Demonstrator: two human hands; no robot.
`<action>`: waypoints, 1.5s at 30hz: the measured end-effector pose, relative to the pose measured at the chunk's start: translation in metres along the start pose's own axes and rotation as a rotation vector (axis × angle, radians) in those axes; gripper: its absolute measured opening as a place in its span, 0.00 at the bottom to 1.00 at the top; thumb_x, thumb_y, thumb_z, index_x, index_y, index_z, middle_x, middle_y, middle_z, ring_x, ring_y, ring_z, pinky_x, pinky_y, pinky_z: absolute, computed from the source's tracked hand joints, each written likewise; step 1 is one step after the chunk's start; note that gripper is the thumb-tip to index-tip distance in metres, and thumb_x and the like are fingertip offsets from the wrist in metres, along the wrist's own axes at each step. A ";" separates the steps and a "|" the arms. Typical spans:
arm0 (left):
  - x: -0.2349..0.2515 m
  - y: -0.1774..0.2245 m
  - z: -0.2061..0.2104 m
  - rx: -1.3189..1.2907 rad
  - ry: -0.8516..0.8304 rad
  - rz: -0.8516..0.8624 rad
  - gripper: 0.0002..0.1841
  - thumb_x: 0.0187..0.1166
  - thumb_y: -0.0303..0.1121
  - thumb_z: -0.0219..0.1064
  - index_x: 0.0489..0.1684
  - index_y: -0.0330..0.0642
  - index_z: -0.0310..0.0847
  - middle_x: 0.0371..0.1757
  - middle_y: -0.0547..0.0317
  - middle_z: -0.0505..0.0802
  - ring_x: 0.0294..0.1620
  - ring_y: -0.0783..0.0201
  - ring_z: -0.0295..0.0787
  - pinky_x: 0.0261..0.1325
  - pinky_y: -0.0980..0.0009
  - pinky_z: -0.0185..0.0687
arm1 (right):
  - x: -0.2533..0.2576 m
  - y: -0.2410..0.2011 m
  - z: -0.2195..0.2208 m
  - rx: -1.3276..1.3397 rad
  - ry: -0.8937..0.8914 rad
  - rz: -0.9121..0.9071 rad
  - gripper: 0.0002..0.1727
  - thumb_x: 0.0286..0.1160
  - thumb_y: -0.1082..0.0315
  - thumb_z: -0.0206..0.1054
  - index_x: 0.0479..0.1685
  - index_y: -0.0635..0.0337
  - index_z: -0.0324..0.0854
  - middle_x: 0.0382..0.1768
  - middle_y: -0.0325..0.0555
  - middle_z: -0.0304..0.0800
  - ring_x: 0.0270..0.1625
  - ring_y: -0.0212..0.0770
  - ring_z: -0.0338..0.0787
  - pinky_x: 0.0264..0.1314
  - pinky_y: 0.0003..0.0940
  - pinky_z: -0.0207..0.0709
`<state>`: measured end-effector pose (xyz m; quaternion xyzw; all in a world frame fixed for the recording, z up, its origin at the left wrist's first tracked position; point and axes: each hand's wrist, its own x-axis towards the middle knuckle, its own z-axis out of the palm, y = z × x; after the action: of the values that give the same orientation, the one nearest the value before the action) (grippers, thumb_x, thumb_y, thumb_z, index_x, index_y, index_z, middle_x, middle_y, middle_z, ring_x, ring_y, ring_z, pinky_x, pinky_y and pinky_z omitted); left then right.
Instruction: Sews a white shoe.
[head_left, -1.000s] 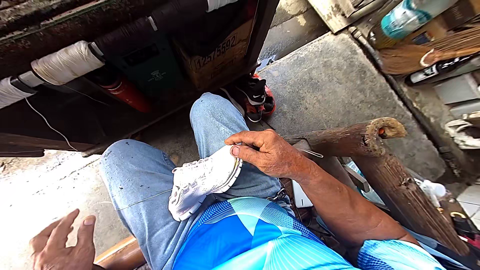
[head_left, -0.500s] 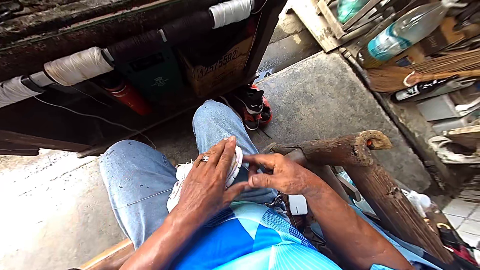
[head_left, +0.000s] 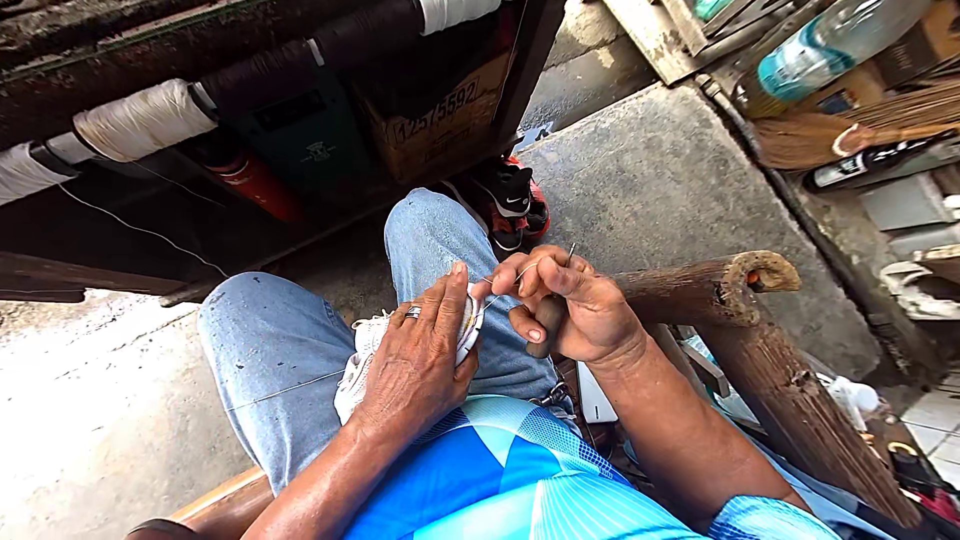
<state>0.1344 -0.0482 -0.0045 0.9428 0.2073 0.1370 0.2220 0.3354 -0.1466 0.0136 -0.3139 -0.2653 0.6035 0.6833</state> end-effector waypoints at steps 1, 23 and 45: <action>-0.001 0.000 0.001 0.007 0.001 0.003 0.38 0.79 0.44 0.61 0.91 0.39 0.57 0.82 0.46 0.79 0.72 0.49 0.85 0.70 0.49 0.79 | 0.002 0.000 0.000 0.022 0.006 0.003 0.18 0.90 0.54 0.56 0.36 0.52 0.84 0.49 0.49 0.91 0.35 0.38 0.92 0.24 0.25 0.83; -0.006 -0.003 -0.002 -0.085 -0.001 -0.010 0.44 0.80 0.59 0.63 0.93 0.45 0.55 0.84 0.48 0.76 0.78 0.52 0.79 0.76 0.48 0.74 | 0.005 -0.009 0.002 -0.146 0.010 -0.124 0.12 0.86 0.57 0.63 0.37 0.53 0.79 0.30 0.43 0.83 0.23 0.34 0.83 0.20 0.25 0.79; -0.133 -0.098 -0.080 -0.211 -0.128 -0.357 0.25 0.81 0.62 0.62 0.50 0.54 0.94 0.30 0.67 0.87 0.28 0.76 0.79 0.33 0.72 0.76 | 0.008 0.015 0.017 -0.785 0.109 -0.175 0.08 0.64 0.80 0.75 0.31 0.62 0.78 0.33 0.44 0.83 0.25 0.32 0.81 0.22 0.23 0.78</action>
<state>-0.0427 0.0002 -0.0037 0.8695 0.3408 0.0562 0.3531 0.3136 -0.1357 0.0133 -0.5588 -0.4647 0.3782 0.5734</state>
